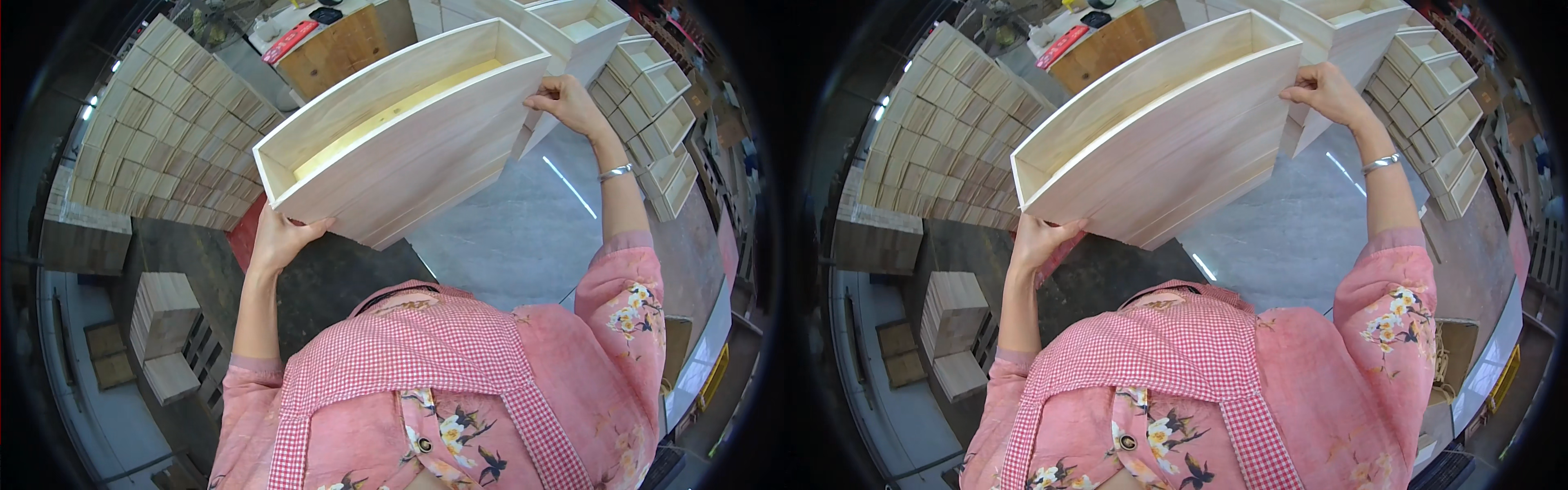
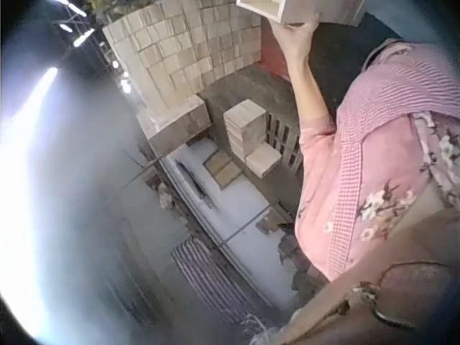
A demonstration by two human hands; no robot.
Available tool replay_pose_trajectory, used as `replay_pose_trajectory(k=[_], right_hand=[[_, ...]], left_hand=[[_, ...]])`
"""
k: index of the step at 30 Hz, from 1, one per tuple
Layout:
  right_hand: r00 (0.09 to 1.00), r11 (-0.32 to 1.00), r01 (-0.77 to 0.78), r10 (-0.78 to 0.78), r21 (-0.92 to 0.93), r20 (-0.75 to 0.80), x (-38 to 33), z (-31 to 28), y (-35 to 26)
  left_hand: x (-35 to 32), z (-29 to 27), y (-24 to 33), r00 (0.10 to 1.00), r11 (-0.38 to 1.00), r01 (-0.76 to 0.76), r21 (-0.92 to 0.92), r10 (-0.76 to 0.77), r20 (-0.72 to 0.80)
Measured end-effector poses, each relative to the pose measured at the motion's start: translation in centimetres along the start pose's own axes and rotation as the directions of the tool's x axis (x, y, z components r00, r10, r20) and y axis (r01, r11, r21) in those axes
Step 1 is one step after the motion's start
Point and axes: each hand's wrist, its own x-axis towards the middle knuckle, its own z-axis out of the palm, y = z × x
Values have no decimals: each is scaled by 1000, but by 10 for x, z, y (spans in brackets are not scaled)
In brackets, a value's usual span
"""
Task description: The person wraps rubber bands around small wooden boxes and stacks long wooden boxes onto a table by hand.
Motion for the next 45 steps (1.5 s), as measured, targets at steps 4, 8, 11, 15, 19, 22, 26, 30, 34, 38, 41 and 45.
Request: replay_pose_trajectory(k=[4,8,11,15,19,22,26,30,34,38,41,45], right_hand=[[997,996,63,-65,-61,-33,-10,4,-13],[999,988,18,-25,-152,-45,-7,-2,-18],[999,975,-41,44,-218,9,-3,-2,-15],[1000,998,14,-15,-67,-18,-5,4,7],[988,995,-92,96,34,-119,-27,76,54],[938,945,-324,313,-55,-153,-48,146,108],[854,856,-506,514,103,-76,-50,218,132],[817,821,-533,562,207,-126,-53,251,156],[797,822,-515,563,243,-216,-47,270,154],[785,831,-512,555,217,-274,-56,268,148],[763,815,-520,578,256,-290,-69,259,148],[731,800,-536,599,270,-325,-97,244,149]], left_hand=[[0,-7,-6,997,995,60,77,-63,38],[6,-8,-4,997,986,39,160,-49,61],[7,-6,-5,999,990,12,141,-19,51],[-5,-4,-16,987,984,115,-135,-98,124],[-5,-6,-104,950,705,312,-637,-239,200],[4,28,-177,835,299,512,-805,-394,385],[-3,75,-269,583,-53,661,-748,-591,557],[-8,111,-311,491,-115,730,-673,-597,635],[-3,107,-322,469,-80,766,-638,-611,638],[2,108,-313,463,-35,787,-616,-626,627],[0,112,-303,456,-11,802,-598,-635,624],[-12,115,-282,444,17,819,-574,-653,614]])
